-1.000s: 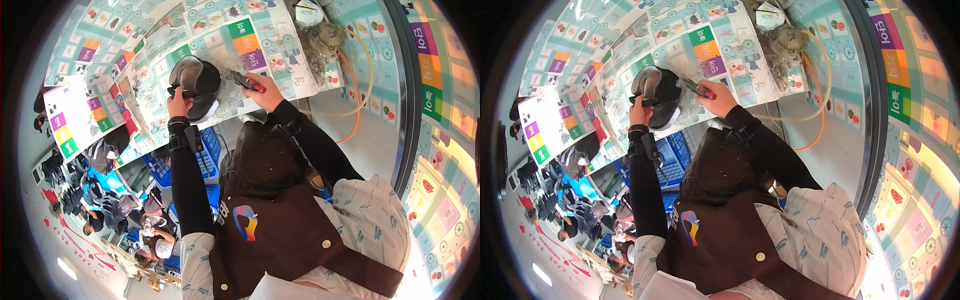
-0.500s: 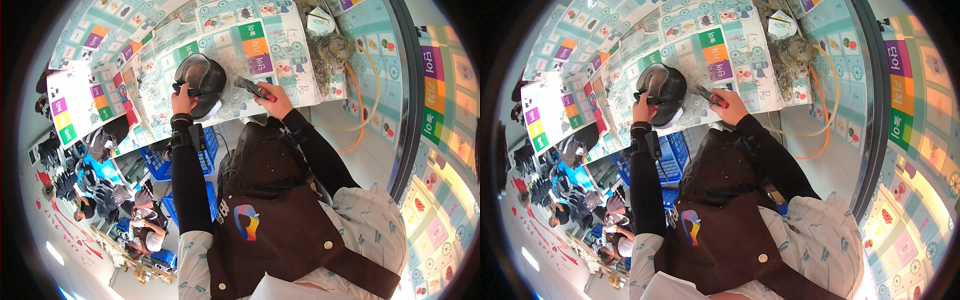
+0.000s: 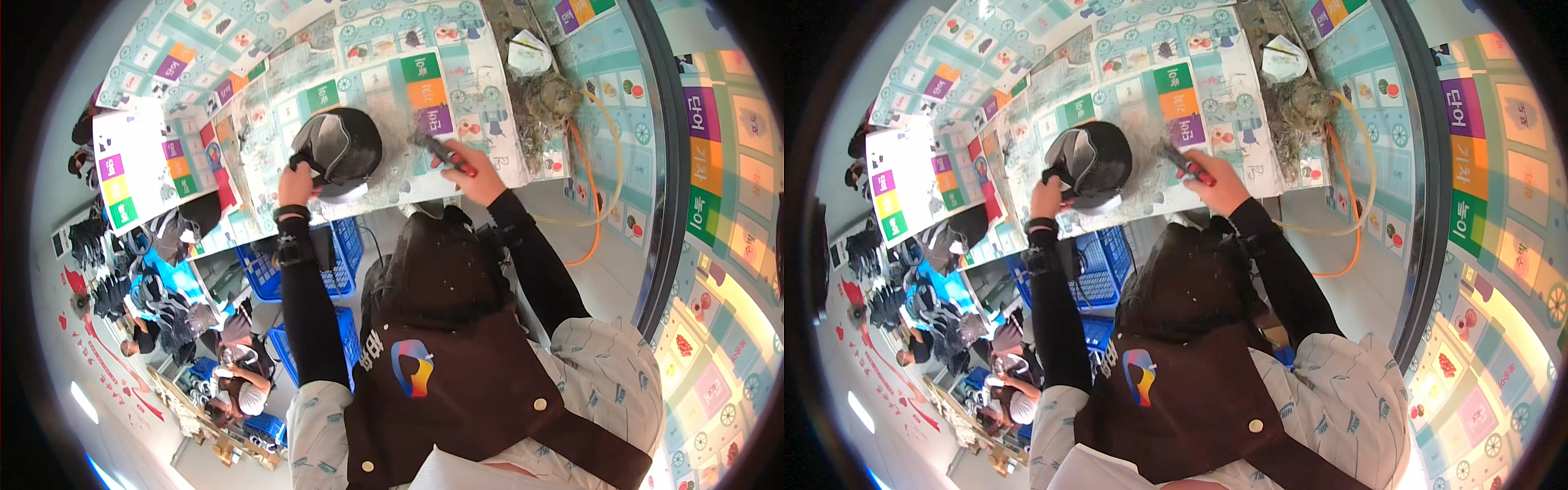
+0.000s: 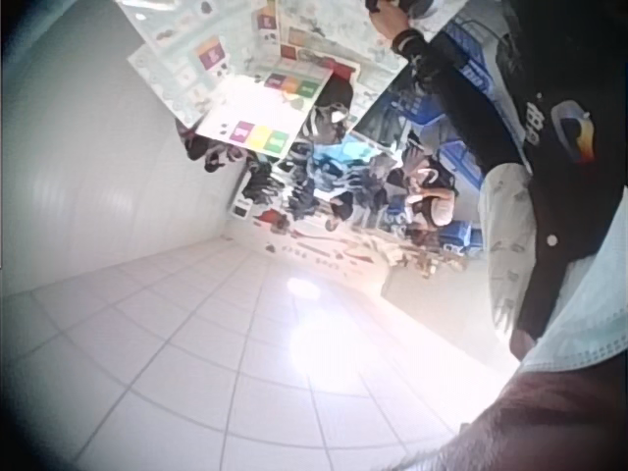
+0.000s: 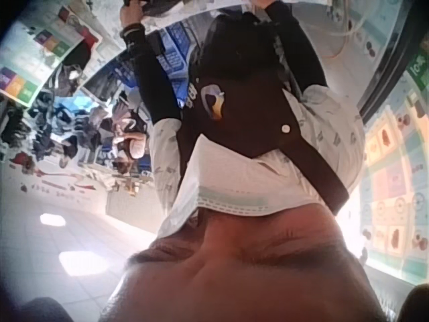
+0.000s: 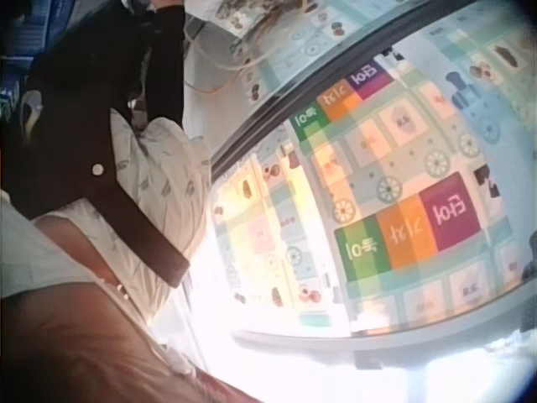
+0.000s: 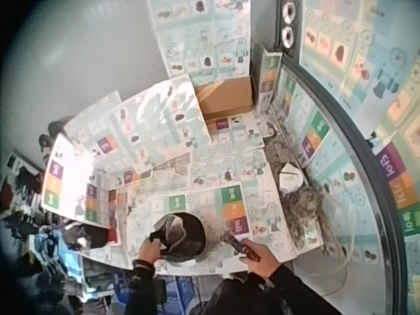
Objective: Applying glue to the interior and edges of shoe components using a specialized glue dispenser.
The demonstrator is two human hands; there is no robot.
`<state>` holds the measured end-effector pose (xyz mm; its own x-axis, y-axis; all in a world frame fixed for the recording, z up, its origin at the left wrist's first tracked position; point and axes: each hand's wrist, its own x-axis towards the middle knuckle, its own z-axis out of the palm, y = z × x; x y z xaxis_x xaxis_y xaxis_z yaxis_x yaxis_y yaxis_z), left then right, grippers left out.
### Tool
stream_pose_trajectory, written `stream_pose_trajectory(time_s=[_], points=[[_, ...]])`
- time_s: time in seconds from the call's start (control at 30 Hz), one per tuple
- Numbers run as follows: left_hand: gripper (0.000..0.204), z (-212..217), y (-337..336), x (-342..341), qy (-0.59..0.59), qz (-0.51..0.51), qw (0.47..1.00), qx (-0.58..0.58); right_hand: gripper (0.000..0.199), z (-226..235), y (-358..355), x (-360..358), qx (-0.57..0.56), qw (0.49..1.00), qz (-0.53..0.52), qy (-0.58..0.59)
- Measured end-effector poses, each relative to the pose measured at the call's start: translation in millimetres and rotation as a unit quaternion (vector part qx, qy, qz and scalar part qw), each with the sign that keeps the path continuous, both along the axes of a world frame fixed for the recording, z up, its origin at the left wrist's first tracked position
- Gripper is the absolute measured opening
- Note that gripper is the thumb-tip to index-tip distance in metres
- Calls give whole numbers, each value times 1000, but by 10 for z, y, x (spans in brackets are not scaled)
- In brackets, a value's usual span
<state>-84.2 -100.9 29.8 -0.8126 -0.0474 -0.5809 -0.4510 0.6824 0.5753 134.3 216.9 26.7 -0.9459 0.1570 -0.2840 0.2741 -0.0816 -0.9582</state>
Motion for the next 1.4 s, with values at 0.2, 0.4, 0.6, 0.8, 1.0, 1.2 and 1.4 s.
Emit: stream_pose_trajectory(time_s=[0.2,0.4,0.6,0.8,1.0,1.2,1.4], points=[[36,327,-216,-390,62,-67,996,25,18,469,68,8,99,977,156,111],[37,428,-147,-543,19,-81,996,-12,23,539,9,-42,91,992,57,63],[38,314,-309,-624,30,-92,995,12,27,538,22,-28,123,983,108,84],[29,168,-525,-698,35,-110,992,42,23,473,65,-2,79,983,141,84],[35,235,-547,-711,33,-90,993,65,24,315,102,-3,38,993,82,74],[33,569,-347,-614,-8,-79,978,193,26,380,173,31,176,971,133,98],[39,425,-484,-870,67,-271,955,102,28,628,203,-46,181,941,225,176]])
